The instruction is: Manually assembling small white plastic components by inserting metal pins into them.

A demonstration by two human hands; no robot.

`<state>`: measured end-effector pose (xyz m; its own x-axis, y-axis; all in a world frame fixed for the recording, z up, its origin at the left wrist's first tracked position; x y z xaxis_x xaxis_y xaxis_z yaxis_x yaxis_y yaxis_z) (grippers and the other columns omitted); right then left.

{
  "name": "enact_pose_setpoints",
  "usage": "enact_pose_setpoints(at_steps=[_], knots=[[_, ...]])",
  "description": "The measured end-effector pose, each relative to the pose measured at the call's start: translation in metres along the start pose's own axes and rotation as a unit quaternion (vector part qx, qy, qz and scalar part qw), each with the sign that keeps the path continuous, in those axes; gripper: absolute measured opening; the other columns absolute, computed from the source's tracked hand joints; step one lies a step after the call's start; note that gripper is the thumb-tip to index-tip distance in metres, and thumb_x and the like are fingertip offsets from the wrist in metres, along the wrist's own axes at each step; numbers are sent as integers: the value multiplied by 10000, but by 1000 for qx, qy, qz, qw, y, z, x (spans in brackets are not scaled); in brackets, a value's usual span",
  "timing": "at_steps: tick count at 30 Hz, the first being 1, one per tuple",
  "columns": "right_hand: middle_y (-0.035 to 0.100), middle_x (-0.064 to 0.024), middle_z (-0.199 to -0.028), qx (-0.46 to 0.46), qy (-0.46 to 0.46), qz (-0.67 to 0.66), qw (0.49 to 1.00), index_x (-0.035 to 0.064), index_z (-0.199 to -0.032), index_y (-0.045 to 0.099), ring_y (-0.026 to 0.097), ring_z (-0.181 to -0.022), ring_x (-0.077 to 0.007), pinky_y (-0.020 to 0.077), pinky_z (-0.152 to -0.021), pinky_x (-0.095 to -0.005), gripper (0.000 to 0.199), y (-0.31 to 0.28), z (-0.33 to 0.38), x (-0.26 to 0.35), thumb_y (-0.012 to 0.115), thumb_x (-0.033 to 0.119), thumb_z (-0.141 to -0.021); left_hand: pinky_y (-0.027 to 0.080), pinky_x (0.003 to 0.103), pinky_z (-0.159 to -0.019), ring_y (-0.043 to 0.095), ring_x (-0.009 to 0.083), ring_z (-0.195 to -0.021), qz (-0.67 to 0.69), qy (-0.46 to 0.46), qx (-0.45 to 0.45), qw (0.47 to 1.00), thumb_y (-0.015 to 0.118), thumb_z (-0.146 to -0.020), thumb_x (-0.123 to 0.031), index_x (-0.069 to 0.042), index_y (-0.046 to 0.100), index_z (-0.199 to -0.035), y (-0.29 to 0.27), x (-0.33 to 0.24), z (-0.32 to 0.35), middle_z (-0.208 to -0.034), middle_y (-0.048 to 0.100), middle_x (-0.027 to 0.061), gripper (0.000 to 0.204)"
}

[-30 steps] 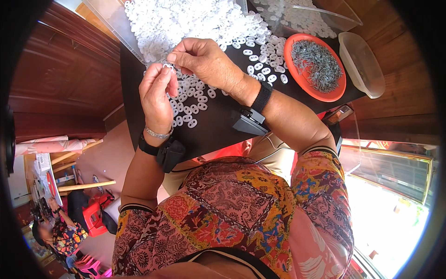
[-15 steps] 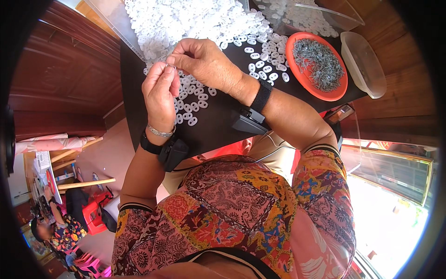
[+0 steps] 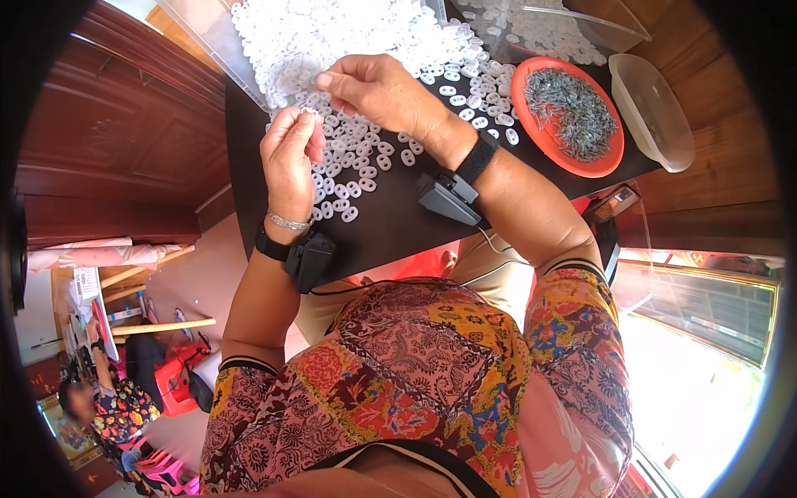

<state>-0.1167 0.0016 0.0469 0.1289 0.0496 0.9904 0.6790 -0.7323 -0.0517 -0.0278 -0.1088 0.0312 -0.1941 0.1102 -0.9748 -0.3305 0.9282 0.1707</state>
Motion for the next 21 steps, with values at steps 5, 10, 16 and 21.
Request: enact_pose_setpoints(at_steps=[5,10,16,21], knots=[[593,13,-778,45,-43,52,997,12,-996,641,512,-720,-57,434,-663,-212,219,-1,-1,4,601,207,-906,335,169,-477,418,34,-546,5,2,10,1000,522,-913,-154,-33,559,-805,1,-2,0,-645,499,-13,166],[617,5,-817,55,-76,73,993,3,-967,633,530,-759,-74,449,-704,-237,182,3,2,10,614,168,-893,332,171,-468,416,31,-539,-17,5,26,999,519,-913,-144,-35,548,-790,3,-2,-1,-643,498,-14,167],[620,-42,-751,51,-96,205,973,11,-892,586,558,-707,-117,454,-649,-277,154,8,6,16,587,164,-896,329,172,-466,407,30,-524,-32,3,27,999,509,-914,-131,-32,544,-795,4,0,1,-634,494,-15,159],[573,-114,-670,51,-162,297,940,24,-872,544,563,-610,-256,440,-582,-350,155,13,13,27,538,176,-904,322,175,-462,401,33,-522,-28,-13,38,999,497,-917,-130,-25,542,-794,4,2,4,-635,493,-13,168]])
Point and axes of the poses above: each hand's wrist, its own z-axis away from the middle knuckle, its own y-axis out of the palm, x = y × z, the point moved 6 cm from there along -z, towards the middle knuckle
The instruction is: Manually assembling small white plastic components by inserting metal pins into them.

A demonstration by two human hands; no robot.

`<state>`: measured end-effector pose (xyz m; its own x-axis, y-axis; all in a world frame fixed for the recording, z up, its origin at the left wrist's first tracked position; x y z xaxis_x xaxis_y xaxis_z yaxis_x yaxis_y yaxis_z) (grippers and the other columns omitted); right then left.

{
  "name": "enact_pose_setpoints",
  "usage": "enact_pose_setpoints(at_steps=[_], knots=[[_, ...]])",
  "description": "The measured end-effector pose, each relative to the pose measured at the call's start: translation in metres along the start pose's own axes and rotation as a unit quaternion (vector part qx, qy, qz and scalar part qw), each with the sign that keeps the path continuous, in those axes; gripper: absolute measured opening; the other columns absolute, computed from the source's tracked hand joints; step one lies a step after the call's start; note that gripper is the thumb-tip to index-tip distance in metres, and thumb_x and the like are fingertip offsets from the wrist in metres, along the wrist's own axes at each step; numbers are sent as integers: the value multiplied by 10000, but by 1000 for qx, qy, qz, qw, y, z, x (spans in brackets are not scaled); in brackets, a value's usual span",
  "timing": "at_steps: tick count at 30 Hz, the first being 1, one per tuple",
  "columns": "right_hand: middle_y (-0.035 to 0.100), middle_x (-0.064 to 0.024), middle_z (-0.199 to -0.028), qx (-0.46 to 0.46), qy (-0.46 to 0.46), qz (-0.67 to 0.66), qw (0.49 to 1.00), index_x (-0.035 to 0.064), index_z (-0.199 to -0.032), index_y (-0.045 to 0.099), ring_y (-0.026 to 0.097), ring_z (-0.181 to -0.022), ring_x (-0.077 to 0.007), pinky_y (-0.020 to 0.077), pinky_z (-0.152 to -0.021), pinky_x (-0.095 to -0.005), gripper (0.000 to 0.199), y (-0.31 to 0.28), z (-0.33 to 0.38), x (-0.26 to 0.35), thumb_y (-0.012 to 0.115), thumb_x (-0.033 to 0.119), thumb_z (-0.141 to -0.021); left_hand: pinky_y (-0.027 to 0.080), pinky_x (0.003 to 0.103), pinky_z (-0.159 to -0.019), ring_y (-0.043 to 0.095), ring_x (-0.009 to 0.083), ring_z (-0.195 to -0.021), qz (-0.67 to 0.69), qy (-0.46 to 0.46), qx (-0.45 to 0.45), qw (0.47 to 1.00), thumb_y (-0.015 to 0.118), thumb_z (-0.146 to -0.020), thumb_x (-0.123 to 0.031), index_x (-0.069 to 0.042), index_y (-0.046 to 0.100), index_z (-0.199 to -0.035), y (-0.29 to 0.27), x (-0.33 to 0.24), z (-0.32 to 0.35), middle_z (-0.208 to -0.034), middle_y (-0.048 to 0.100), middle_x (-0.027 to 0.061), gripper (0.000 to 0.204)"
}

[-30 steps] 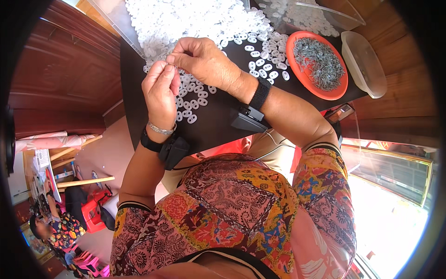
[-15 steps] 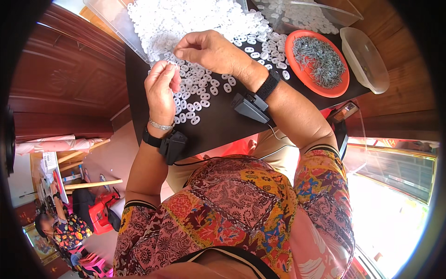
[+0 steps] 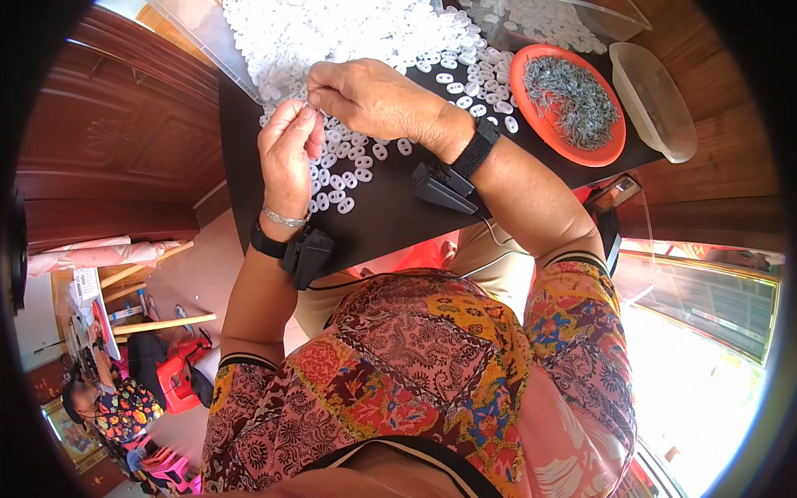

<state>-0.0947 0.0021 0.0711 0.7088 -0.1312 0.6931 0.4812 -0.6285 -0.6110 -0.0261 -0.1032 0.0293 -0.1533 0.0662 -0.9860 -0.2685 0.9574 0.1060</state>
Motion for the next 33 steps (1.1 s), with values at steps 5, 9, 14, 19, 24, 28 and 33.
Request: enact_pose_setpoints(at_steps=[5,9,14,19,24,28,33], knots=[[552,-133,-667,-4,-29,17,999,38,-874,534,545,-610,-323,432,-571,-376,131,2,1,6,522,164,-906,315,181,-459,395,35,-519,4,13,9,1000,498,-917,-137,-22,543,-788,2,-5,3,-625,487,-16,179],[542,-127,-657,7,-29,21,999,44,-863,530,537,-602,-314,429,-569,-370,134,3,-1,1,515,168,-911,319,179,-459,400,32,-521,-5,6,8,1000,516,-906,-146,-21,561,-805,1,-3,1,-623,493,-18,167],[533,-112,-638,-4,-38,35,999,46,-843,523,535,-584,-269,421,-563,-360,152,6,-1,3,492,172,-923,320,182,-456,400,39,-515,30,27,10,999,522,-900,-148,-8,563,-807,2,-5,2,-620,497,-7,173],[612,-144,-691,20,48,-157,986,10,-936,604,625,-657,-220,485,-614,-302,153,3,-4,9,552,152,-917,320,181,-459,403,46,-511,40,24,2,999,528,-901,-162,-12,562,-802,-2,-3,-1,-622,506,2,183],[586,-187,-672,-38,51,-38,997,9,-981,600,631,-647,-303,490,-602,-357,169,-12,-3,18,565,148,-892,318,181,-460,420,49,-507,14,82,-56,995,547,-873,-141,-8,580,-798,-20,-19,-9,-608,512,1,156],[598,-64,-818,130,-69,-22,989,73,-944,644,595,-743,-246,489,-709,-308,127,27,8,17,647,118,-826,315,195,-455,425,61,-494,55,62,-112,990,551,-853,-155,-3,591,-797,-39,-8,-14,-594,511,2,167],[565,-36,-910,207,-209,53,954,99,-939,655,532,-939,-253,467,-786,-357,263,57,24,35,719,89,-684,320,221,-458,412,95,-466,130,45,-159,978,530,-838,-125,-9,569,-772,-53,-8,-19,-579,518,34,139]])
Point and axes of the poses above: each hand's wrist, its own z-axis away from the middle knuckle, its own y-axis out of the palm, x = y × z, the point moved 6 cm from there along -z, towards the middle knuckle
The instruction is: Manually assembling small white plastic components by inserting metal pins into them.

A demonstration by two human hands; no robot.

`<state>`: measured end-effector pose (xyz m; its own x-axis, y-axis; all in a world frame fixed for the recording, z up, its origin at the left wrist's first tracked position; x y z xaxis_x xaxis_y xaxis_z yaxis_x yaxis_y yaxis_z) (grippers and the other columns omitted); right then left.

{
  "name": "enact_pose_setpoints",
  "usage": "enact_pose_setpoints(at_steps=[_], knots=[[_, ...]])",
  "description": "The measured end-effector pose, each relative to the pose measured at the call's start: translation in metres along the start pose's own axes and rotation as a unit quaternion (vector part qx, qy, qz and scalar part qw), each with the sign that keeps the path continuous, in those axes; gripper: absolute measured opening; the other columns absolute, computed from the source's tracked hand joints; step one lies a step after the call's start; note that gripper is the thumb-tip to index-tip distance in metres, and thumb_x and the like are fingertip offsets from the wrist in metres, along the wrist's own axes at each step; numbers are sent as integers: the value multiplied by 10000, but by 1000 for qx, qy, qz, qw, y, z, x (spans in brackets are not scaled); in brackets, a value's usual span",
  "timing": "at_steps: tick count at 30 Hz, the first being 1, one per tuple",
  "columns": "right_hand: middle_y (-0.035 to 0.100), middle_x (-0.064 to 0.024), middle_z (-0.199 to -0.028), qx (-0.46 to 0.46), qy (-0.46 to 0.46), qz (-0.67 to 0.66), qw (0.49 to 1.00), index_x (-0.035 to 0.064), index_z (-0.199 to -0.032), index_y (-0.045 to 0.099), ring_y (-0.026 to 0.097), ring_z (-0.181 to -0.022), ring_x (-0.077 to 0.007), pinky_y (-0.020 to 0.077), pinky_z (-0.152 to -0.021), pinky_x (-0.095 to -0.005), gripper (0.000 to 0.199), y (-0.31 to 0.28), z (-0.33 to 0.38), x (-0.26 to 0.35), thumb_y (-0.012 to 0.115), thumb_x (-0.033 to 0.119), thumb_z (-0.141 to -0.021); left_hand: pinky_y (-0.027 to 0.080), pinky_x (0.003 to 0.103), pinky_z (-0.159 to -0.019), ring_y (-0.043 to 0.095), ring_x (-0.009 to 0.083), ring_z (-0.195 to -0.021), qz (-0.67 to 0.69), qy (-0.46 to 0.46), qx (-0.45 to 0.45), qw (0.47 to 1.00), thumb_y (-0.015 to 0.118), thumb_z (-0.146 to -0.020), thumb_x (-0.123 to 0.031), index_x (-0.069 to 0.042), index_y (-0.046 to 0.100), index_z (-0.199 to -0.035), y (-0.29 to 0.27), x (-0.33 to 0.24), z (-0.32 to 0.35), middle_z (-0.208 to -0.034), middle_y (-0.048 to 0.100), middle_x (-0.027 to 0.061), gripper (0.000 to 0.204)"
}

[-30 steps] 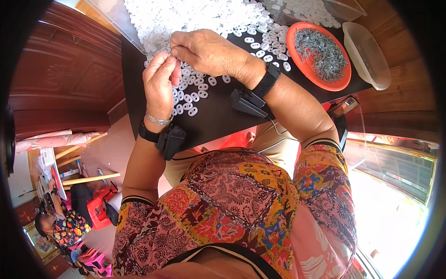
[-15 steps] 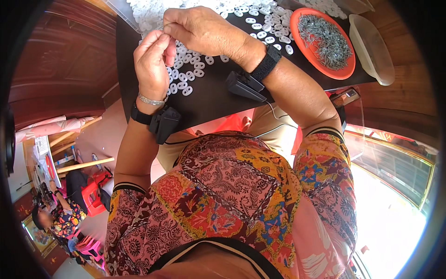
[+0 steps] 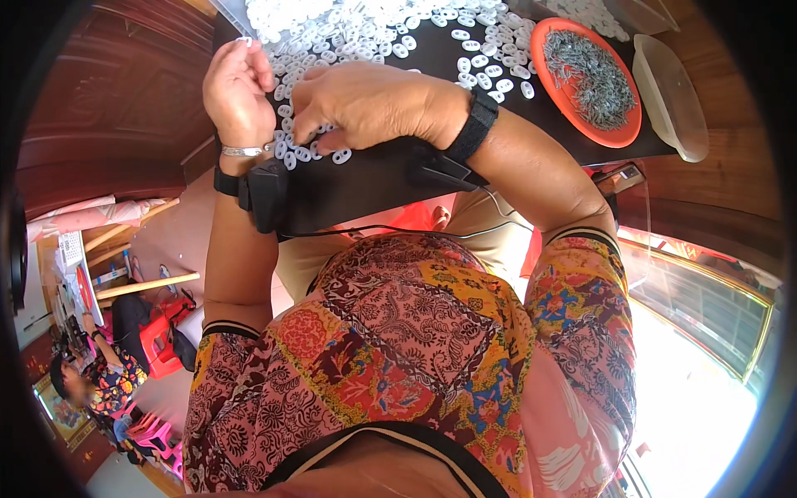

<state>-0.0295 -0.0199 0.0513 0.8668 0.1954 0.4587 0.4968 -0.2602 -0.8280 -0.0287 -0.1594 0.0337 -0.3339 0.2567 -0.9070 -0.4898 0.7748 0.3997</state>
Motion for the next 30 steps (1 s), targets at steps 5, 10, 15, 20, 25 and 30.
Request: enact_pose_setpoints(at_steps=[5,10,15,20,25,30], knots=[[562,-39,-902,3,41,54,998,92,-926,646,537,-936,-256,468,-791,-360,225,0,3,-11,696,69,-707,318,223,-453,413,102,-462,24,-6,-19,1000,516,-841,-115,-5,565,-773,-7,-1,-4,-571,511,36,138],[582,-63,-864,-45,143,165,975,89,-880,632,567,-911,-277,470,-776,-380,139,-22,18,-45,635,50,-746,317,227,-454,413,107,-458,16,-35,-6,999,523,-838,-116,-2,559,-760,-2,6,-2,-568,504,38,142],[608,-97,-832,-102,172,184,962,77,-870,629,589,-842,-315,476,-738,-396,118,-39,20,-46,622,56,-754,314,227,-457,411,109,-459,31,-46,8,998,528,-839,-123,-3,558,-760,-1,7,-1,-567,498,36,147],[596,-95,-864,-45,154,114,980,66,-882,628,592,-855,-304,470,-747,-393,122,-31,19,-41,632,70,-760,311,224,-458,410,106,-459,33,-46,22,998,524,-845,-131,-6,557,-759,3,7,1,-566,496,33,156],[589,-100,-866,-28,161,114,980,59,-913,618,589,-846,-311,464,-745,-402,155,-17,19,-53,638,85,-761,311,222,-451,419,103,-460,22,-51,42,998,528,-844,-134,-11,559,-761,7,14,2,-566,498,29,152],[584,-112,-812,1,230,97,968,68,-935,609,589,-817,-321,457,-724,-411,189,-18,20,-64,650,102,-754,316,211,-441,425,87,-458,2,-63,47,997,541,-839,-142,-19,570,-768,10,20,3,-566,513,23,145]])
Point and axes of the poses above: each hand's wrist, its own z-axis away from the middle knuckle, its own y-axis out of the palm, x = y × z, the point moved 6 cm from there along -z, towards the middle knuckle
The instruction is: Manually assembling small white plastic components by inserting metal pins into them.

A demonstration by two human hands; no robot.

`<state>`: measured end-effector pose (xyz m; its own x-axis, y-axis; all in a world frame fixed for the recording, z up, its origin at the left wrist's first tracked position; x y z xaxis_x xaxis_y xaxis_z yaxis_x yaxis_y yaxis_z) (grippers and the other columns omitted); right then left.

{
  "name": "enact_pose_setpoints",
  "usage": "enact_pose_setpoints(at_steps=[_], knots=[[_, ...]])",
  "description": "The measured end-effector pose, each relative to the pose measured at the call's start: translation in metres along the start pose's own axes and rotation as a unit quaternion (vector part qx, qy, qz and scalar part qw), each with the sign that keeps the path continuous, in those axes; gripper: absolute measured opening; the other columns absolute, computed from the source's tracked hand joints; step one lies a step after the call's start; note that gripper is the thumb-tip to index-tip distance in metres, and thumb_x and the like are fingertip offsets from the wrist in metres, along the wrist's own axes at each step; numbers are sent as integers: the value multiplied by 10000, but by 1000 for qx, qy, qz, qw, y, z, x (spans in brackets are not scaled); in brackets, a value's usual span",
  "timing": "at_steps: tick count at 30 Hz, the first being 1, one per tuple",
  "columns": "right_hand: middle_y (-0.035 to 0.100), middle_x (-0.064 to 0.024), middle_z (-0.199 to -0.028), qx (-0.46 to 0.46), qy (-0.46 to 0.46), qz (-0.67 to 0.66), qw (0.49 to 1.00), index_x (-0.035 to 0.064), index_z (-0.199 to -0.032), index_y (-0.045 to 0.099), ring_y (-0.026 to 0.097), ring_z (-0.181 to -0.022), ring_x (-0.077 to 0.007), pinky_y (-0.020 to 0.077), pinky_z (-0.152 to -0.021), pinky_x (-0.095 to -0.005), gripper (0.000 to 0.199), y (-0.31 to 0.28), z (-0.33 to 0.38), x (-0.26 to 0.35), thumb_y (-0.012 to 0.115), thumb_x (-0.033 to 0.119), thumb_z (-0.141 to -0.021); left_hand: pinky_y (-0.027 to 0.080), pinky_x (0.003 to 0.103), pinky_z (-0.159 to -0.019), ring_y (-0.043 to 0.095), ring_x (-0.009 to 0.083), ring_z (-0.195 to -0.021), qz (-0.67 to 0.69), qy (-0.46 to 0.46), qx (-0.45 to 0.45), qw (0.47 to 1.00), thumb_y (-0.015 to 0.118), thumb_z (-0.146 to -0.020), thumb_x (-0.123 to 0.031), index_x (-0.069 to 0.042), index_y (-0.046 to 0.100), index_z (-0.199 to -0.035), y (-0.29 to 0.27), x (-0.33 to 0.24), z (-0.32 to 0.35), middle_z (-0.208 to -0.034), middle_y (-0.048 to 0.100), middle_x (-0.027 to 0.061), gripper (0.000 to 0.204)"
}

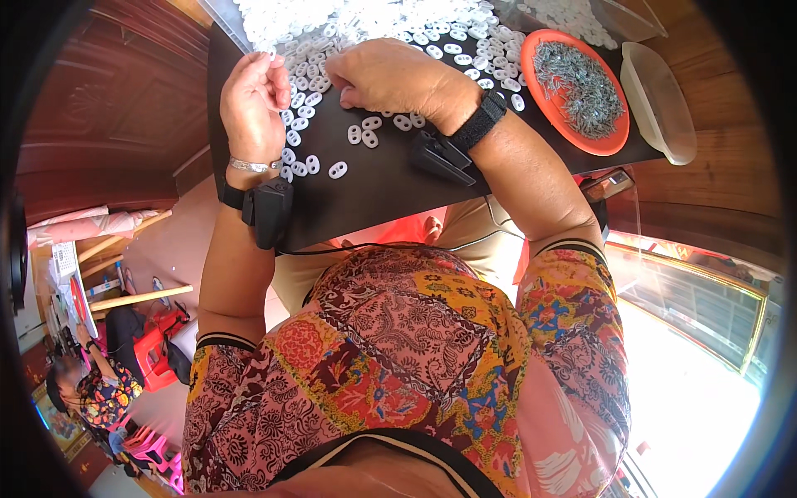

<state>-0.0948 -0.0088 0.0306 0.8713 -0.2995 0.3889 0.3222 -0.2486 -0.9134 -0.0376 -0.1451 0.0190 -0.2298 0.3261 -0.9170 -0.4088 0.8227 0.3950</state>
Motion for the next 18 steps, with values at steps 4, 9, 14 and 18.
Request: enact_pose_setpoints(at_steps=[4,9,14,18], knots=[[608,-121,-826,-3,14,-65,998,60,-941,606,591,-742,-313,468,-686,-372,203,1,-1,-7,658,97,-748,314,204,-441,421,83,-456,8,2,22,1000,541,-840,-150,-22,569,-766,5,0,2,-566,510,18,151],[648,-57,-859,-66,112,-478,869,28,-1014,634,598,-698,-125,486,-651,-233,178,-4,-4,-27,611,92,-849,312,201,-443,422,77,-462,-12,-11,24,1000,527,-852,-164,-24,568,-768,11,-4,11,-573,509,14,168],[644,-29,-879,-87,161,-641,745,15,-1051,601,605,-719,-74,520,-651,-191,188,-4,-1,-27,595,96,-881,315,198,-444,416,67,-462,-4,-17,41,999,526,-869,-164,-24,566,-796,21,-5,20,-579,510,6,163],[641,-32,-878,-87,149,-687,706,12,-1044,597,608,-719,-81,524,-651,-193,178,-4,0,-25,592,77,-879,319,199,-447,413,64,-463,-1,-23,58,998,520,-878,-163,-27,560,-807,25,-5,21,-579,509,1,158]])
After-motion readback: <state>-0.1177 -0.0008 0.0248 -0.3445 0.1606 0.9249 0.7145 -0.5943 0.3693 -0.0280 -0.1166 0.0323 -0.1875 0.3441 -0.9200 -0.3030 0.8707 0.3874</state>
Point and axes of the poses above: each hand's wrist, its own z-axis away from the middle knuckle, its own y-axis out of the palm, x = y × z, the point moved 6 cm from there along -z, towards the middle knuckle
